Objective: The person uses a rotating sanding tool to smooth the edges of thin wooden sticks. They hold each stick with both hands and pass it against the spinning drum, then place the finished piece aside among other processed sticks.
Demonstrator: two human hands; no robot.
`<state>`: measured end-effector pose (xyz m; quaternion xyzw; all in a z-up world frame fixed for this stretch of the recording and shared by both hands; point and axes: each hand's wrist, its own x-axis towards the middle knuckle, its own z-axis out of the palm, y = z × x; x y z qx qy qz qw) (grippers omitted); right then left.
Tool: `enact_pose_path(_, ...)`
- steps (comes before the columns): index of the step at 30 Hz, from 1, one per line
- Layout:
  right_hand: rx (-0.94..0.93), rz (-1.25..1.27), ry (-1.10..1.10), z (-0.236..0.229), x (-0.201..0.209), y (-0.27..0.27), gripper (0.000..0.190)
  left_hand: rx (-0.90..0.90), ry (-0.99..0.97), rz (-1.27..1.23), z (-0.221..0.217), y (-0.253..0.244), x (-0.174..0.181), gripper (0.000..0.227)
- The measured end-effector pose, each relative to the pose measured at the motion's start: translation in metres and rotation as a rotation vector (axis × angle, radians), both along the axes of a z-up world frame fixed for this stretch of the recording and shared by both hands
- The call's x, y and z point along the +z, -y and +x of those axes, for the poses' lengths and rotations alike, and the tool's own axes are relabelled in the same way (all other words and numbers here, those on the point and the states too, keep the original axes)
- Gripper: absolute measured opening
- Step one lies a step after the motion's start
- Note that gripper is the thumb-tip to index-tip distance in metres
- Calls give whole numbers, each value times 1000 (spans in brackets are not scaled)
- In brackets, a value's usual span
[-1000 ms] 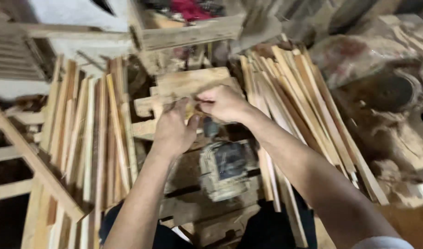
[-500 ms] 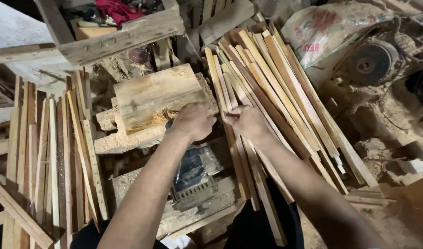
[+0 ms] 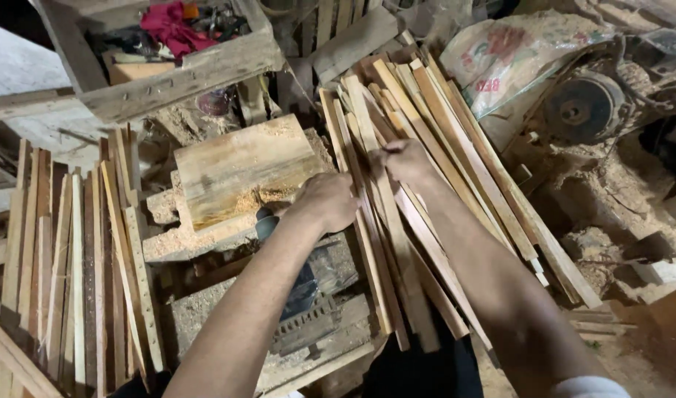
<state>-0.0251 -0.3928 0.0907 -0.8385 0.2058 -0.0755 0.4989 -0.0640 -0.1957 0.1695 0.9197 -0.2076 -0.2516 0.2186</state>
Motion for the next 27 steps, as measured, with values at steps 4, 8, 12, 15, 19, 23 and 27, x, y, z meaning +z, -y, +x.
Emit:
enact_pose_path(4,132,-284,-135,38,-29,23,20,-23,5,42,3,5,-1,46)
enact_pose_path(8,217,-677,-368,3,5,-14,26,-17,1,41,5,4,10,32)
enact_pose_path(12,158,-660,-322,20,-43,3,26,-27,-6,67,2,5,10,41)
enact_pose_path(15,200,-531,-287,25,-39,17,26,-25,-27,79,10,-2,15,43)
enact_pose_path(19,81,311,-26,3,71,-12,31,67,1,-71,21,-21,27,49)
enact_pose_path(23,83,610,-29,13,100,-17,25,205,-136,-282,8,-41,62,59)
enact_pose_path(27,62,703,77,26,109,-27,20,278,-168,-485,9,-52,54,49)
